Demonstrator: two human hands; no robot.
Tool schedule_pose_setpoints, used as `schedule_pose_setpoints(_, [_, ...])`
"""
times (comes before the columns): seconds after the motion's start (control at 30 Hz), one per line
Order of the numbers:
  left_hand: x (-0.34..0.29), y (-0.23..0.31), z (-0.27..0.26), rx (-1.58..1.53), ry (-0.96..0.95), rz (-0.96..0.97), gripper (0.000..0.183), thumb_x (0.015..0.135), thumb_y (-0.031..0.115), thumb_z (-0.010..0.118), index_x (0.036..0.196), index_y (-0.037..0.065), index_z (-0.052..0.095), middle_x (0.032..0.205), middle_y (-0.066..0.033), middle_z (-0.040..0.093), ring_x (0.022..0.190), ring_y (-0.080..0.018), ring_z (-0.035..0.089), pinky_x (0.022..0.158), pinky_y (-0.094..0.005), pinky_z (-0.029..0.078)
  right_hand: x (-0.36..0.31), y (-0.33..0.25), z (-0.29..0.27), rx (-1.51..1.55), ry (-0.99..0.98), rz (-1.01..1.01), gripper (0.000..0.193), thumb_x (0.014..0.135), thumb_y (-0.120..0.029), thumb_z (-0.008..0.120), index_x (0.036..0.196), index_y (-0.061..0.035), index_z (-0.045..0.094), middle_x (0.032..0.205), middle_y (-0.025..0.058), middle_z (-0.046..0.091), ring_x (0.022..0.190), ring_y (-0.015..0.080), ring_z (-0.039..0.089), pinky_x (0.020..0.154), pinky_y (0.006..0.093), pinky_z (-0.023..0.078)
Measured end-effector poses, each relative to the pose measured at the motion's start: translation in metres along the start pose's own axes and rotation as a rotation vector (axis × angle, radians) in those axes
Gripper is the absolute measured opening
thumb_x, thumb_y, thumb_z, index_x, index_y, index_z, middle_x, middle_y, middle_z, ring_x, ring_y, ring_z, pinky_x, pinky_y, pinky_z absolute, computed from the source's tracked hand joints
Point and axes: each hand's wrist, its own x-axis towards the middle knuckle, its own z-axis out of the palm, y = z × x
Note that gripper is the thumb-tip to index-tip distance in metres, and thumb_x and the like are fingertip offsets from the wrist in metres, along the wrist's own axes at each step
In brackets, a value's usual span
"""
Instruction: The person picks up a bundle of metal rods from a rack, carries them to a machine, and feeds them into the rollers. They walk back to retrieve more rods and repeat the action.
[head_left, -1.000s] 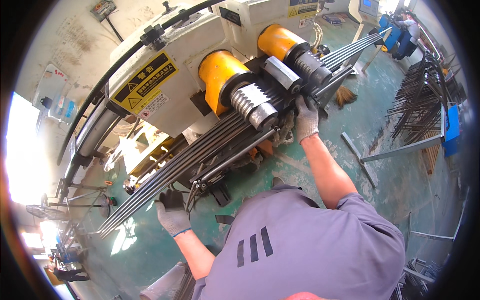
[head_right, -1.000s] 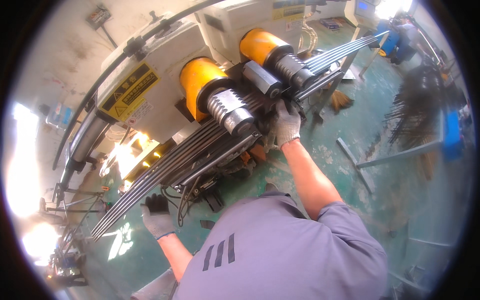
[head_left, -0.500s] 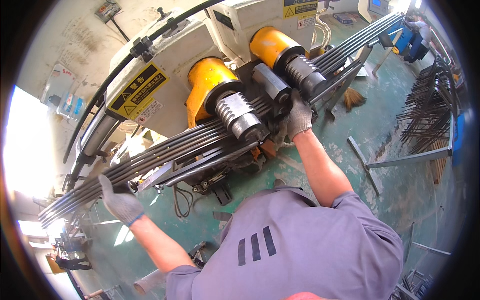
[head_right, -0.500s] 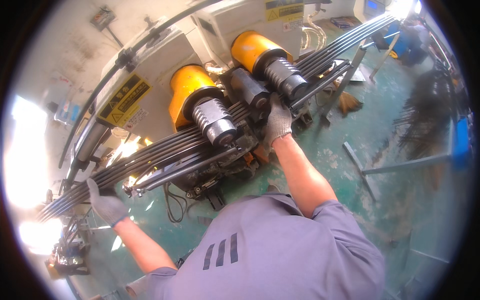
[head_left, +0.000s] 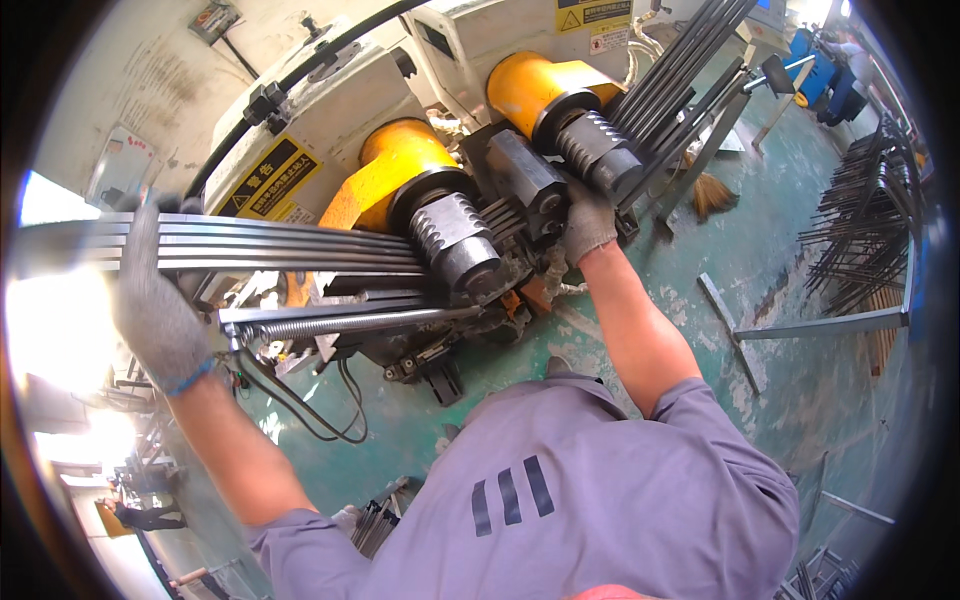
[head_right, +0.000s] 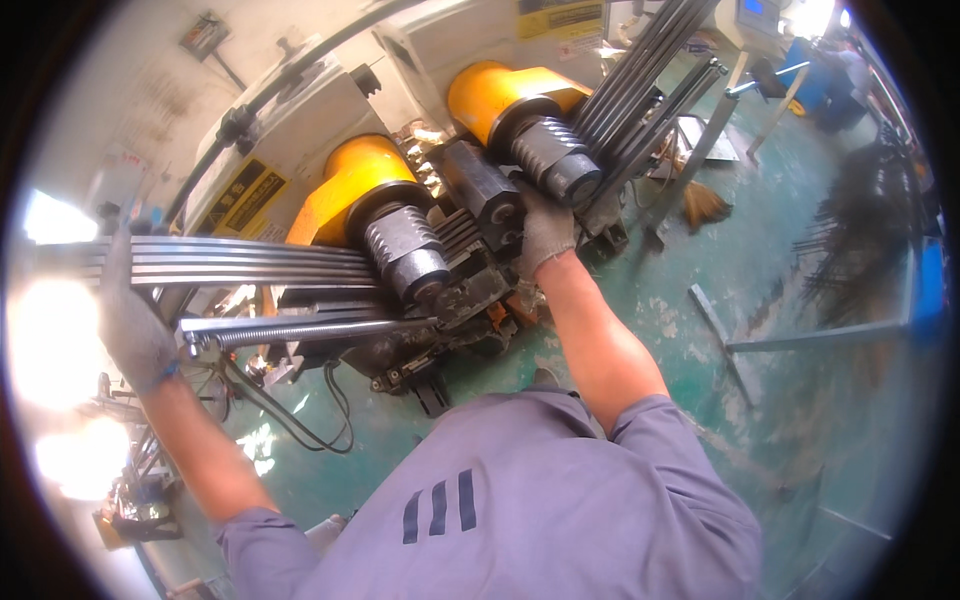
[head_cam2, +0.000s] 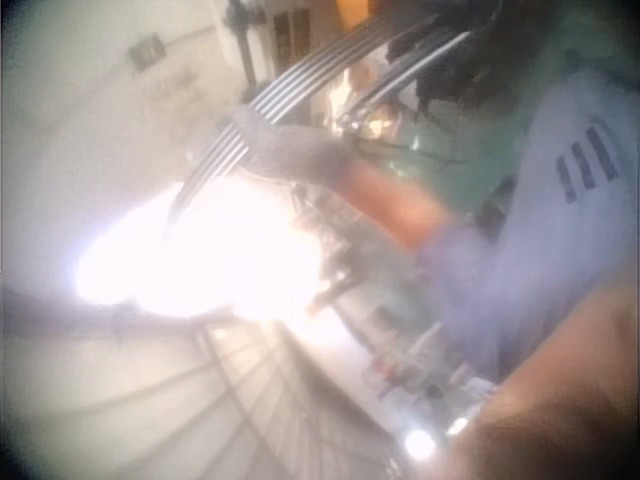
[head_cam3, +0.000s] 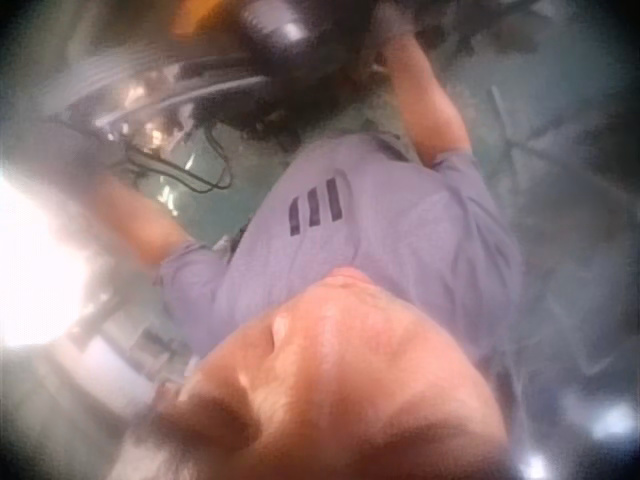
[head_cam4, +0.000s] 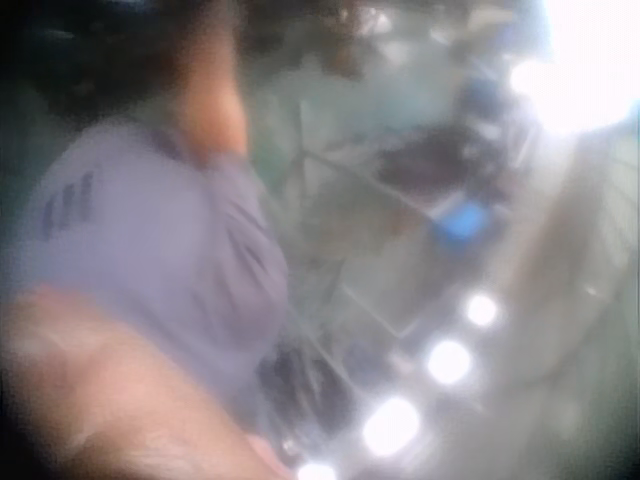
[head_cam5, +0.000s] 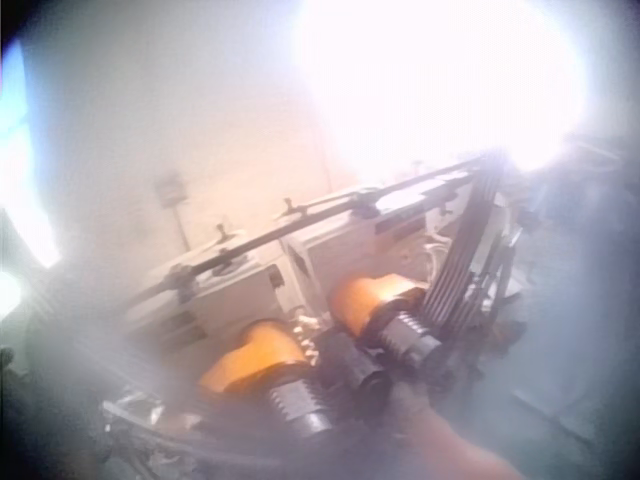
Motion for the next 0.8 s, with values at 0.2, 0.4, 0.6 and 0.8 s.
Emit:
schedule_pose_setpoints(0.2, [0.026,0.014,0.045,0.711,-0.360,0.630,0.021,0.104,0.016,0.070,0.119,0.003,0.077,0.108,-0.0142,0.080,0.096,-0.0237,0.079,0.089,-0.0368,0.065,0.021,0.003,-0.005,-0.038,0.006,0.033,0.045,0.099,-0.021,0.080,0.139,-0.0026,0.070,0.128,0.0105,0.074,0.113,0.0197,0.072,0.096,0.0366,0.060])
schedule_pose_setpoints(0.4, [0.003,0.043,0.110,0.583,-0.465,0.601,0.026,0.107,0.019,0.062,0.120,-0.002,0.071,0.100,-0.0143,0.075,0.093,-0.0241,0.073,0.092,-0.0374,0.057,0.031,0.017,-0.011,0.030,-0.068,-0.059,0.057,0.094,-0.018,0.087,0.144,-0.0011,0.065,0.131,0.0108,0.072,0.113,0.0220,0.072,0.097,0.0372,0.060])
schedule_pose_setpoints(0.6, [-0.060,0.072,0.147,0.307,-0.354,0.222,0.028,0.108,0.013,0.061,0.129,-0.005,0.065,0.098,-0.0136,0.070,0.086,-0.0222,0.070,0.078,-0.0360,0.060,0.019,0.008,-0.005,0.061,-0.035,-0.027,0.048,0.094,-0.012,0.085,0.138,-0.0043,0.067,0.122,0.0091,0.073,0.103,0.0213,0.074,0.084,0.0369,0.063])
schedule_pose_setpoints(0.8, [-0.046,0.076,0.131,0.675,-0.572,0.644,0.032,0.109,0.013,0.061,0.134,-0.006,0.061,0.103,-0.0148,0.069,0.089,-0.0234,0.070,0.076,-0.0389,0.061,0.019,0.008,-0.003,0.020,-0.035,-0.094,0.038,0.094,-0.010,0.082,0.130,-0.0055,0.072,0.117,0.0076,0.074,0.099,0.0193,0.074,0.082,0.0353,0.063])
